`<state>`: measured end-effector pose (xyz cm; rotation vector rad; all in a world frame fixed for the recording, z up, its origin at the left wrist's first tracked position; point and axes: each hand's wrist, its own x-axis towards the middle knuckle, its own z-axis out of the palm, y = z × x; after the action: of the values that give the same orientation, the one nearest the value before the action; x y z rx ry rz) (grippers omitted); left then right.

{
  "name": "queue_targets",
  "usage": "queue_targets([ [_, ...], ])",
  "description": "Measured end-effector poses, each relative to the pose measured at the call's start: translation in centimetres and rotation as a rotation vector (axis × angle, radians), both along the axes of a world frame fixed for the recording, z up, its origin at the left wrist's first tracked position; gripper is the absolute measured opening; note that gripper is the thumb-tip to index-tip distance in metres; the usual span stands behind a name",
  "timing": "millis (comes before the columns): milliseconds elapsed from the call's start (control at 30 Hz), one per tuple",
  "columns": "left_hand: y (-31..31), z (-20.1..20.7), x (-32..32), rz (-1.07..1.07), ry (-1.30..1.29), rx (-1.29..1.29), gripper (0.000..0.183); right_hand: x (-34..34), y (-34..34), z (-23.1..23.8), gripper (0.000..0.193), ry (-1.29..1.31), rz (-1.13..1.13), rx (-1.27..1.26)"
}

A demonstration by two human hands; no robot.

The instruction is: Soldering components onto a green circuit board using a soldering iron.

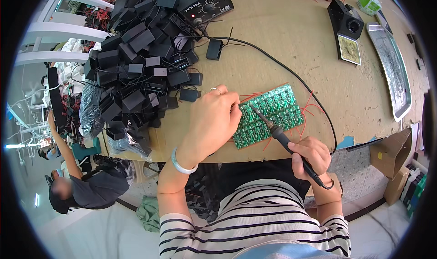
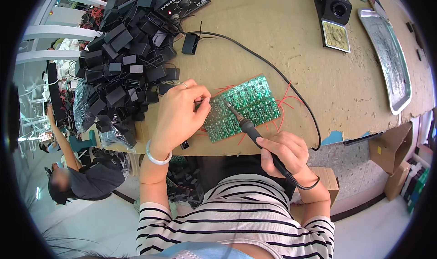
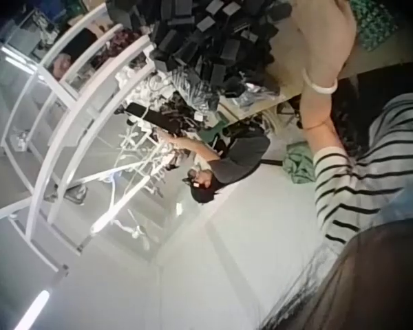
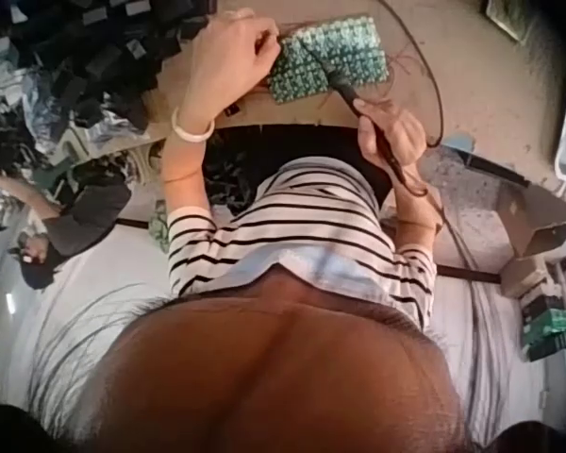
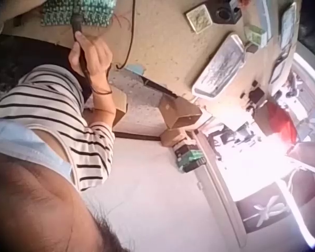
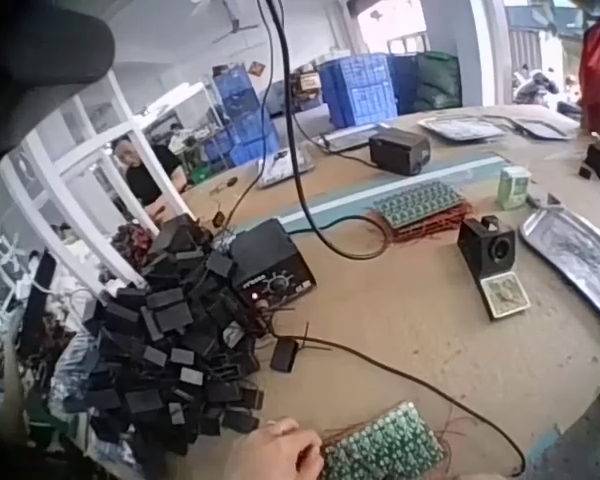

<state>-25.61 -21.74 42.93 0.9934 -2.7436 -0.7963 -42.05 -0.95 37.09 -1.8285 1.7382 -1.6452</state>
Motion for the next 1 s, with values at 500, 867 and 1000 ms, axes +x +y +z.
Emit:
queue_targets([
  [500, 0.9, -0.6, 0.0, -0.039, -0.053, -0.144, 0.008, 0.4, -0.2, 1.6, 0.021, 0.593, 0.127, 0.008],
  [867, 1.0, -0.8, 0.0, -0.042, -0.034, -0.184, 0.007, -0.7, 3.0, 2.7, 0.03, 0.206, -0.043, -0.002],
  [1000, 1.2, 0.0, 0.0, -0.025, -0.1, -0.177, 0.006, -0.7, 3.5, 2.6, 0.031, 0.213, -0.035, 0.01],
])
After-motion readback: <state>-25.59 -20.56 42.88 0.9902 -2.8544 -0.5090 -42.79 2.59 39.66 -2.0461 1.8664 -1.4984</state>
